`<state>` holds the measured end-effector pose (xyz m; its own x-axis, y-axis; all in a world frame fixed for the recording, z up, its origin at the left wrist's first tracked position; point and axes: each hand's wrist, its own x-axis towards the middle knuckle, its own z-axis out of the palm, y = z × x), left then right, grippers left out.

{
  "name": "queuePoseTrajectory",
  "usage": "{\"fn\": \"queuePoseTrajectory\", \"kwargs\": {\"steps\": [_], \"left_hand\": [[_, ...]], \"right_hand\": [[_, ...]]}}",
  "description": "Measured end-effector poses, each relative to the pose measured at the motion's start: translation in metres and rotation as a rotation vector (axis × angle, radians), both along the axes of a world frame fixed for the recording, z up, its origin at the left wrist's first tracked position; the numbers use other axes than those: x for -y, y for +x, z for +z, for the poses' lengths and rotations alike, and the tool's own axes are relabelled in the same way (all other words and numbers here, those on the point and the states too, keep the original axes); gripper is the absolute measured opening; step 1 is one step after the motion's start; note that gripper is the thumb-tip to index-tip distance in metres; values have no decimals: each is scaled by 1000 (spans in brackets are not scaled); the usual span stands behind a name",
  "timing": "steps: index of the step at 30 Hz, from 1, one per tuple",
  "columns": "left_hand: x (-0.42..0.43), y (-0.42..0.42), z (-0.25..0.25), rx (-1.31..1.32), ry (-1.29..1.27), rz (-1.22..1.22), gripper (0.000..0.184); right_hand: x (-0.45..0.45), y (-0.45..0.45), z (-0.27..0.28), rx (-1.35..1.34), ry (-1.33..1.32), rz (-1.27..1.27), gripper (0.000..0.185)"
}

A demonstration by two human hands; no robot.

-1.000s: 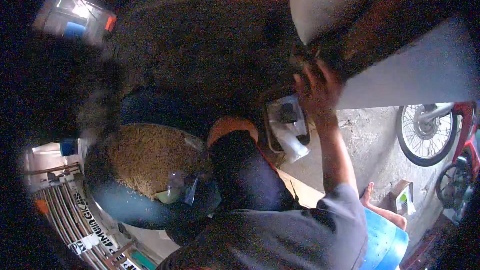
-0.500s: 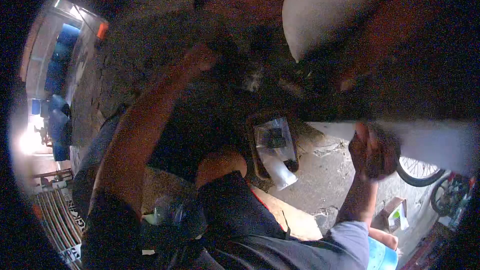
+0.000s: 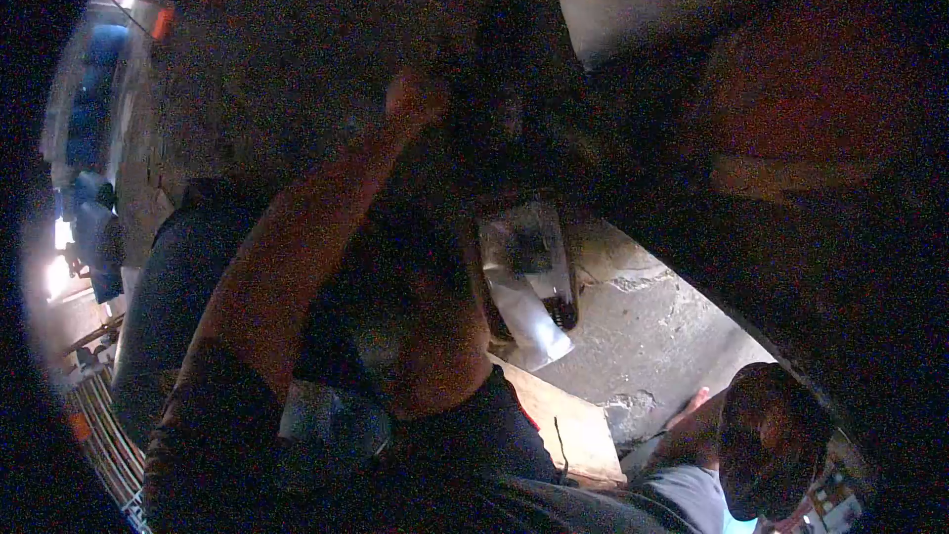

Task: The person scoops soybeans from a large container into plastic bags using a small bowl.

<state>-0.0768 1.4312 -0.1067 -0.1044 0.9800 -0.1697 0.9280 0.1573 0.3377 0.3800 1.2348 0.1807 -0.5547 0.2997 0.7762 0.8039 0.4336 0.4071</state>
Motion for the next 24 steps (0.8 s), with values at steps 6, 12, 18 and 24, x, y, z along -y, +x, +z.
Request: {"fn": "queuePoseTrajectory", "kwargs": {"steps": [6,12,18,24], "left_hand": [[-13,13,3,53,-44,-81,44],[104,63,115,273,-300,-271,43],[290,96,298,115,-426,-411,45],[544,102,314,249,288,-227,69]], "right_hand": [[-11,11,-11,0,-10,-26,14],[-28,41,-28,-28,44,-61,15],[-60,24,-38,-174,180,-102,16],[18,-137,6,-787,-891,277,45]]}}
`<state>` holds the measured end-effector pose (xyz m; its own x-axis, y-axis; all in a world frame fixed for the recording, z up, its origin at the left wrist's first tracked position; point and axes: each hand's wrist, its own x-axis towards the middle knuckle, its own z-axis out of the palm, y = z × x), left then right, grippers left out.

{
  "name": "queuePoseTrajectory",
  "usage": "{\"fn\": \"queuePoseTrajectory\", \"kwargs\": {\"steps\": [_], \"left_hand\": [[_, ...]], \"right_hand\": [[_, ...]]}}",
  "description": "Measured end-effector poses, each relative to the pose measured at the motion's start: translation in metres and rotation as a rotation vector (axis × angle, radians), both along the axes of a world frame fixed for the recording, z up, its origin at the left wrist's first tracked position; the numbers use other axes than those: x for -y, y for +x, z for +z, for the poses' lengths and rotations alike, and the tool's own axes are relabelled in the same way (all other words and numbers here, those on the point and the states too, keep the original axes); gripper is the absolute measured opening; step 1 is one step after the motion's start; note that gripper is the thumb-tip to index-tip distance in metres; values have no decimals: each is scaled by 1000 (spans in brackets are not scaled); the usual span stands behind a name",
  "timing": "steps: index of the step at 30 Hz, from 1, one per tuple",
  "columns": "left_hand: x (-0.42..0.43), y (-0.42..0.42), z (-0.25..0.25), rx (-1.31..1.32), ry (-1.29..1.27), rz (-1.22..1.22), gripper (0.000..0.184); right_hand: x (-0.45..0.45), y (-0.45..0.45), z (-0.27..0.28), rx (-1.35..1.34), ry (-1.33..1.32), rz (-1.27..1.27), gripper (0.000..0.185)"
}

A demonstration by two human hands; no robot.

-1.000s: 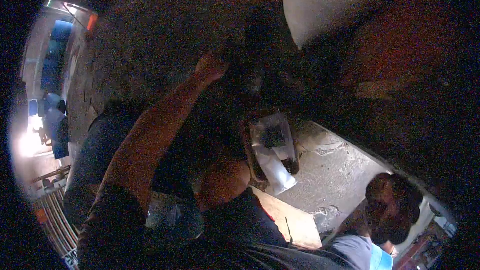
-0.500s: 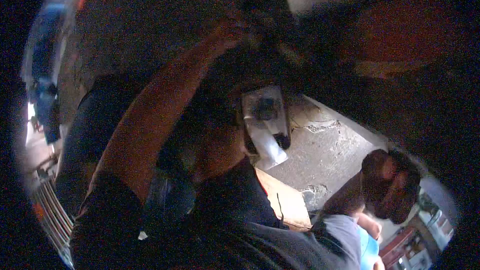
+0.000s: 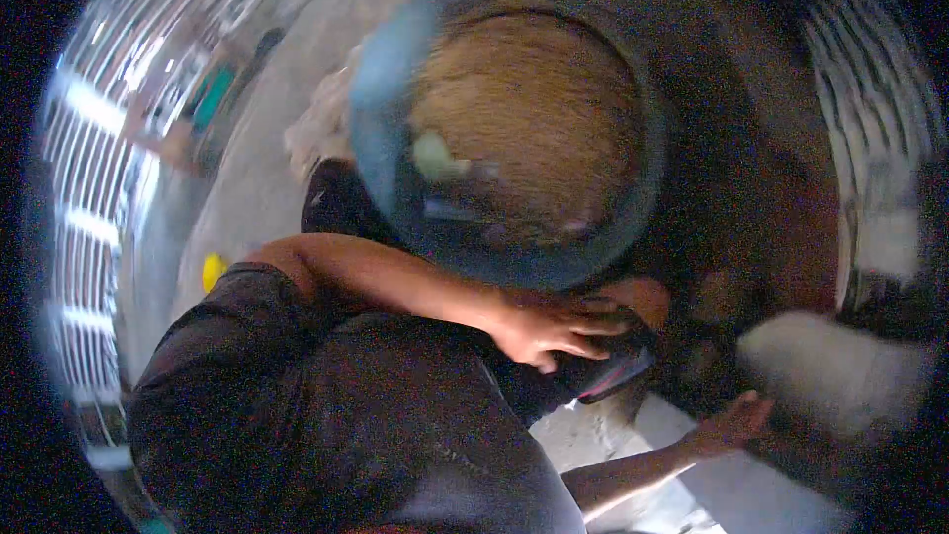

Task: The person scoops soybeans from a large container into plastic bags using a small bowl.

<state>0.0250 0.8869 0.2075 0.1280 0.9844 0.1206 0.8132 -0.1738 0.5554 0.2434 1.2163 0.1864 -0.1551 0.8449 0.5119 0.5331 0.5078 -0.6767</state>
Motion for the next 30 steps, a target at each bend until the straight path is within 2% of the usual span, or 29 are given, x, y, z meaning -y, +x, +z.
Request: {"fn": "queuePoseTrajectory", "kwargs": {"steps": [2,3,5,7,8,10,11,12,13,14,15,17,19,20,21,22,23,24,26,27,29,30], "left_hand": [[75,9,-10,294,-134,102,69],[99,2,28,323,-581,78,60],[168,16,15,814,-564,365,57],[227,13,20,1028,-474,377,58],[262,17,23,1127,-422,377,59],[308,41,23,1045,-221,464,61],[329,54,21,1003,-129,499,62],[349,59,20,1050,-73,467,65],[366,56,20,1092,-12,431,67],[387,48,17,1125,46,394,69],[409,39,13,1307,148,345,70],[463,13,-2,1661,355,217,73],[524,-15,-75,1943,560,207,72],[548,-24,-120,1911,713,762,71],[563,-41,-169,1831,752,1232,75],[577,-57,-217,1707,711,1709,79],[584,-75,-258,1580,552,2071,88],[579,-90,-283,1330,237,2284,93],[571,-127,-323,737,-398,2543,104],[568,-142,-350,794,-224,2535,114],[560,-173,-362,404,-254,2660,95],[561,-184,-382,378,-215,2692,83]], "right_hand": [[55,-24,8,-567,-1028,911,61],[102,-52,32,-196,-683,1085,70],[170,-101,89,343,-330,1459,82],[212,-145,139,803,-379,1920,90],[237,-163,139,612,-634,2163,91],[274,-201,99,169,-1240,2529,95],[264,-211,56,63,-1705,2279,91],[258,-229,18,33,-1931,1938,85],[268,-246,-6,154,-1678,1651,83],[283,-248,-23,467,-1118,1550,80],[293,-247,-36,732,-697,1429,78],[310,-242,-51,1001,-354,1416,73],[326,-230,-57,1204,-148,1426,68],[331,-226,-59,1288,-58,1429,66],[337,-223,-59,1368,39,1439,64],[340,-220,-55,1415,89,1435,61],[349,-219,-48,1448,94,1423,59],[366,-223,-29,1427,-25,1384,60],[396,-237,1,1369,-253,1299,61],[382,-239,-14,1267,-232,1350,61],[334,-231,-55,1063,-193,1447,60],[341,-245,-49,1136,-252,1381,60]]}}
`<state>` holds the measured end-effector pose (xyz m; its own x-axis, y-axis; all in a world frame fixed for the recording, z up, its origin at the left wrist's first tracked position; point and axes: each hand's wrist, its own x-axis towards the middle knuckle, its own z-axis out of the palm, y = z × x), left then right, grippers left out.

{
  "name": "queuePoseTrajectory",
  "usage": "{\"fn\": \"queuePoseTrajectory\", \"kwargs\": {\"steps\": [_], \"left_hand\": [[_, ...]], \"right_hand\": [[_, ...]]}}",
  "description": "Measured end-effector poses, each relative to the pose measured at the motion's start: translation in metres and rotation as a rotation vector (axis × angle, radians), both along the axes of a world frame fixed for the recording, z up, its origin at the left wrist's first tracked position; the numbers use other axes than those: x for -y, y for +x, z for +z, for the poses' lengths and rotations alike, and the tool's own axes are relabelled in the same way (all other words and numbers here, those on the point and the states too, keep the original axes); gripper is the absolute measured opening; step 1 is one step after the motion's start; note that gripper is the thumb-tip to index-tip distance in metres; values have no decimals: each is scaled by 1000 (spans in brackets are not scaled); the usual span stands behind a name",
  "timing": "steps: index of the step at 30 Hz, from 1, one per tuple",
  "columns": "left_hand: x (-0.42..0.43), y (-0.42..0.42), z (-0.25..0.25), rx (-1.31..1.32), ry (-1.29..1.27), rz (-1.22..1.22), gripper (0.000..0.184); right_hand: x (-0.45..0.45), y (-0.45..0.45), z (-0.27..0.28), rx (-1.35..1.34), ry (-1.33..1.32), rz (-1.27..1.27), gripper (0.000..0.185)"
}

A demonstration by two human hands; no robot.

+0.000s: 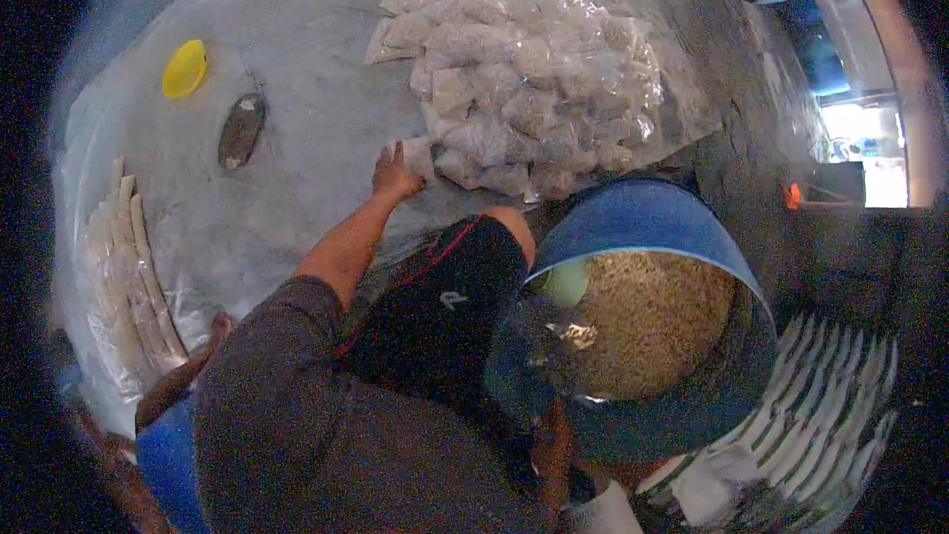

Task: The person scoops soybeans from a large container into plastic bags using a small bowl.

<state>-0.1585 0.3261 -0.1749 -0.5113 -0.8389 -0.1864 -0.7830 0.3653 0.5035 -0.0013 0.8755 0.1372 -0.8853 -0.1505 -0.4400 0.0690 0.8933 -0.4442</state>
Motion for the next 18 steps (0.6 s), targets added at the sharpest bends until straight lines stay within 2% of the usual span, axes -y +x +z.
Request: {"fn": "queuePoseTrajectory", "kwargs": {"steps": [1,2,4,5,7,8,10,12,14,16,18], "left_hand": [[1,-10,-21,-30,-18,27,72],[22,-26,-71,-78,82,70,59],[35,-35,-85,-193,128,219,34],[38,-48,-53,-262,63,318,24],[61,-76,-11,-126,-69,398,25],[74,-86,-1,-162,-97,377,27],[105,-109,16,-148,-125,327,29],[141,-124,26,-100,-60,146,34],[170,-131,-1,-153,-37,-59,43],[198,-123,-53,-246,-141,-166,53],[224,-69,-63,-200,-118,-29,71]], "right_hand": [[6,-9,5,35,21,-22,60],[8,-15,4,52,25,-30,60],[10,-29,7,75,32,-38,60],[10,-35,6,89,32,-39,60],[10,-44,3,110,33,-45,60],[11,-48,0,118,33,-47,60],[15,-53,-3,134,38,-47,59],[19,-57,-7,148,41,-45,59],[25,-64,-9,154,51,-37,59],[30,-70,-8,169,60,-30,59],[35,-75,-3,177,74,-30,59]]}}
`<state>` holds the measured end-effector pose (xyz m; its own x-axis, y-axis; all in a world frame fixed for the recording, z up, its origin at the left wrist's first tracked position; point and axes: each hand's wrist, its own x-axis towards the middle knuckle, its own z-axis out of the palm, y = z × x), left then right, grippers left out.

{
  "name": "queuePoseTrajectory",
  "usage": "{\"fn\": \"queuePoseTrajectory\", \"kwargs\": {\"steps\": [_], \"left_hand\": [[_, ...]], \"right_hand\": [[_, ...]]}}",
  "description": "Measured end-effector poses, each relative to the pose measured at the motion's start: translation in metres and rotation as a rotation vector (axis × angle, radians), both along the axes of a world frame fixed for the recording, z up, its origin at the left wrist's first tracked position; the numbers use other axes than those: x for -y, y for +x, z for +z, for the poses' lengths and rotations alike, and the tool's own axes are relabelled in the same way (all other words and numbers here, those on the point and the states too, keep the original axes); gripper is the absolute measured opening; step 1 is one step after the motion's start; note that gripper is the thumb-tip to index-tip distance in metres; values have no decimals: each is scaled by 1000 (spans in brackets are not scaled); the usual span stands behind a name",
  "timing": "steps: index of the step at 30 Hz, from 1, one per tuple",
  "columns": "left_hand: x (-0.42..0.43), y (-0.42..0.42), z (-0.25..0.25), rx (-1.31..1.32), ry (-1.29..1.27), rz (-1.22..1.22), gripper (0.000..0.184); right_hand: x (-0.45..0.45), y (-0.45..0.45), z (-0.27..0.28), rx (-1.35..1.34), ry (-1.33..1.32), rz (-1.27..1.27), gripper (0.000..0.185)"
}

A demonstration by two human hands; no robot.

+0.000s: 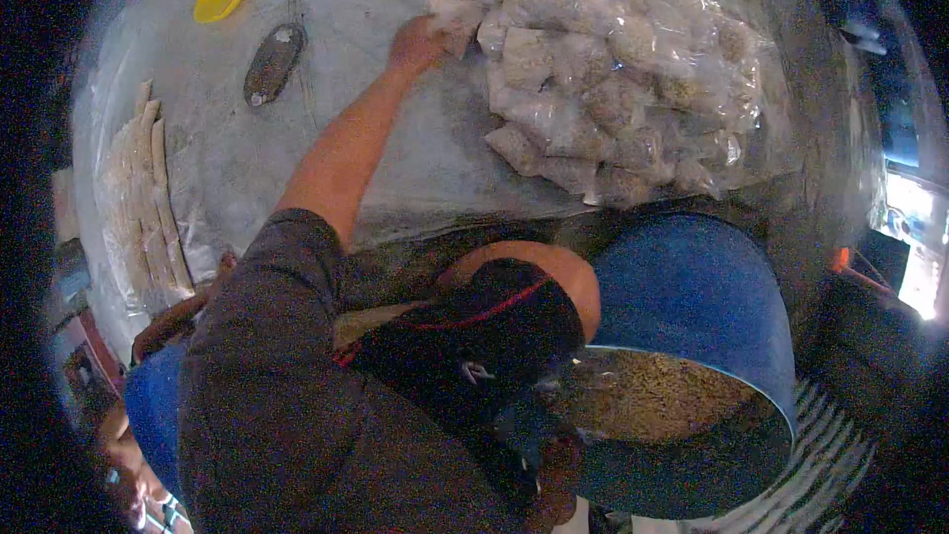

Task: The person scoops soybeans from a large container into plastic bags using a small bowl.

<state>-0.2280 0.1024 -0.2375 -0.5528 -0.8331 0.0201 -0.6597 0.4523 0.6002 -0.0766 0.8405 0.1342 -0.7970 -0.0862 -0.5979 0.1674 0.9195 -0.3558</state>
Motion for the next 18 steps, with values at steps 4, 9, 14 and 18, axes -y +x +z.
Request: {"fn": "queuePoseTrajectory", "kwargs": {"steps": [4,9,14,18], "left_hand": [[81,147,-57,140,-180,456,75],[120,289,-40,-359,293,1132,63],[116,327,-44,-1163,872,1226,51],[111,326,-35,-1359,929,1110,42]], "right_hand": [[19,-13,13,-3,41,20,59],[74,-30,25,-4,71,86,59],[156,-68,54,-29,25,233,58],[231,-101,70,-36,-54,383,58]]}}
